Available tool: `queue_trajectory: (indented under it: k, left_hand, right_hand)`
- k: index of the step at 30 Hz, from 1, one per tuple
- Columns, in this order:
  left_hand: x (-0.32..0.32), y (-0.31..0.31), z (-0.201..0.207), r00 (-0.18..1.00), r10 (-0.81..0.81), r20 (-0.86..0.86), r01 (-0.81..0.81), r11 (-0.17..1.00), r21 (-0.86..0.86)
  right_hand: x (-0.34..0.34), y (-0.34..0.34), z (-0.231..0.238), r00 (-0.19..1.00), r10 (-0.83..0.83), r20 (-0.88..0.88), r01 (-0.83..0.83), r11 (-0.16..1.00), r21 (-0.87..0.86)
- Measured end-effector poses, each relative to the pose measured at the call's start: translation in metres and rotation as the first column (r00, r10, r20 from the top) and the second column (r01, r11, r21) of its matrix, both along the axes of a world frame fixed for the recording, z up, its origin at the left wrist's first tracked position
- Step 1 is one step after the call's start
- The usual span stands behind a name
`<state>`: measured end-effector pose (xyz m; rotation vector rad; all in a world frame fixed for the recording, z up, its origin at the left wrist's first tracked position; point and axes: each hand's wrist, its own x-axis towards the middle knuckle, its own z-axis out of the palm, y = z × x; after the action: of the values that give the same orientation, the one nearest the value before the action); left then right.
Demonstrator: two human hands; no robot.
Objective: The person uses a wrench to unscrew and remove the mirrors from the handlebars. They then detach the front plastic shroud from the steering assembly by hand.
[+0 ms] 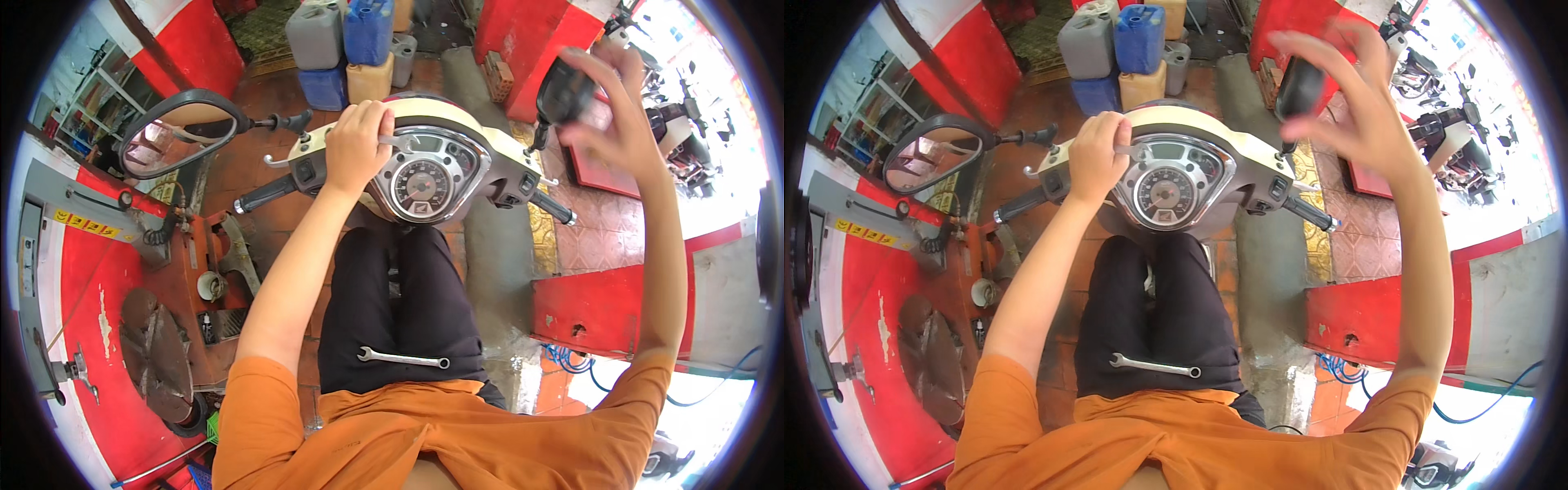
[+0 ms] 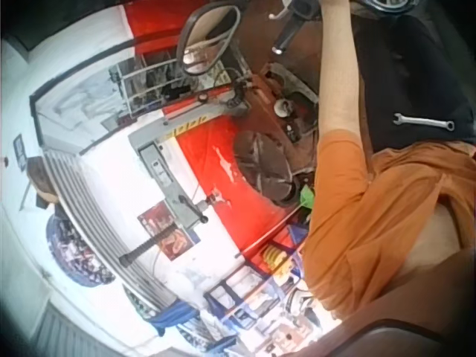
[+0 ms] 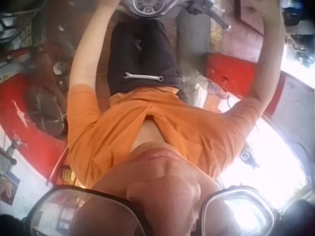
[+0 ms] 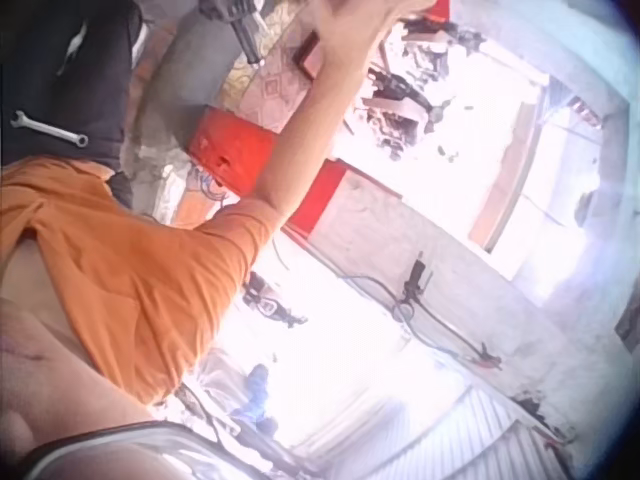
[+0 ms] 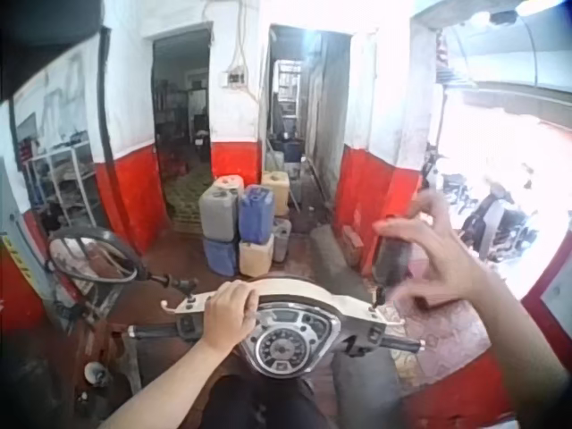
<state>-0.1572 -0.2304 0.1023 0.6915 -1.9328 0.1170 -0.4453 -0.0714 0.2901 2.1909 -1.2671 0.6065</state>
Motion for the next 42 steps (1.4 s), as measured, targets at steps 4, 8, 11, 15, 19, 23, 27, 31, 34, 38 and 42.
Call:
queue_trajectory:
  k: [4,8,11,15,19,23,27,31,34,38,42]
  left_hand:
    - [0.004,0.000,-0.001,1.000,-0.006,0.001,0.006,0.998,0.064]
    - [0.000,-0.001,-0.003,1.000,-0.019,-0.003,0.019,1.000,0.004]
    - [0.001,-0.001,-0.005,1.000,-0.024,-0.017,0.025,0.999,0.026]
    - [0.006,0.002,-0.005,0.999,-0.029,-0.044,0.030,0.999,0.013]
    - [0.000,0.003,-0.003,0.993,-0.076,-0.091,0.081,0.995,0.059]
    - [0.008,0.000,-0.005,1.000,-0.009,-0.009,0.009,1.000,0.007]
    - [0.011,-0.003,-0.005,1.000,-0.008,-0.028,0.008,1.000,-0.007]
    - [-0.003,0.004,-0.002,1.000,-0.014,0.007,0.014,0.997,0.077]
    - [-0.006,0.001,-0.003,0.999,-0.038,0.008,0.038,0.999,0.021]
    - [0.006,0.003,-0.001,0.999,-0.043,0.016,0.043,0.999,0.017]
    - [-0.003,0.002,-0.005,0.999,-0.048,0.015,0.048,0.998,0.043]
  right_hand:
    - [0.017,-0.096,0.024,0.998,0.042,-0.042,-0.041,0.999,0.031]
    - [-0.101,-0.178,-0.014,0.916,-0.389,0.097,0.359,0.905,0.229]
    - [-0.207,-0.165,-0.023,0.748,-0.622,0.231,0.395,0.697,0.598]
    - [-0.266,-0.082,-0.040,0.701,-0.620,0.352,0.309,0.709,0.633]
    - [-0.222,0.046,-0.037,0.905,-0.424,0.032,0.394,0.865,0.310]
    - [-0.054,0.114,-0.038,0.885,-0.370,0.283,0.344,0.929,0.137]
    - [0.008,0.099,-0.016,0.985,-0.173,0.025,0.168,0.977,0.132]
    - [0.003,0.068,0.012,0.976,-0.149,0.159,0.106,0.962,0.252]
    - [0.014,0.023,0.010,1.000,-0.005,0.028,0.003,0.998,0.057]
    - [0.012,-0.078,0.006,0.987,0.160,-0.020,-0.160,0.987,0.006]
    - [-0.041,-0.124,0.002,0.888,-0.459,-0.045,0.452,0.848,0.276]
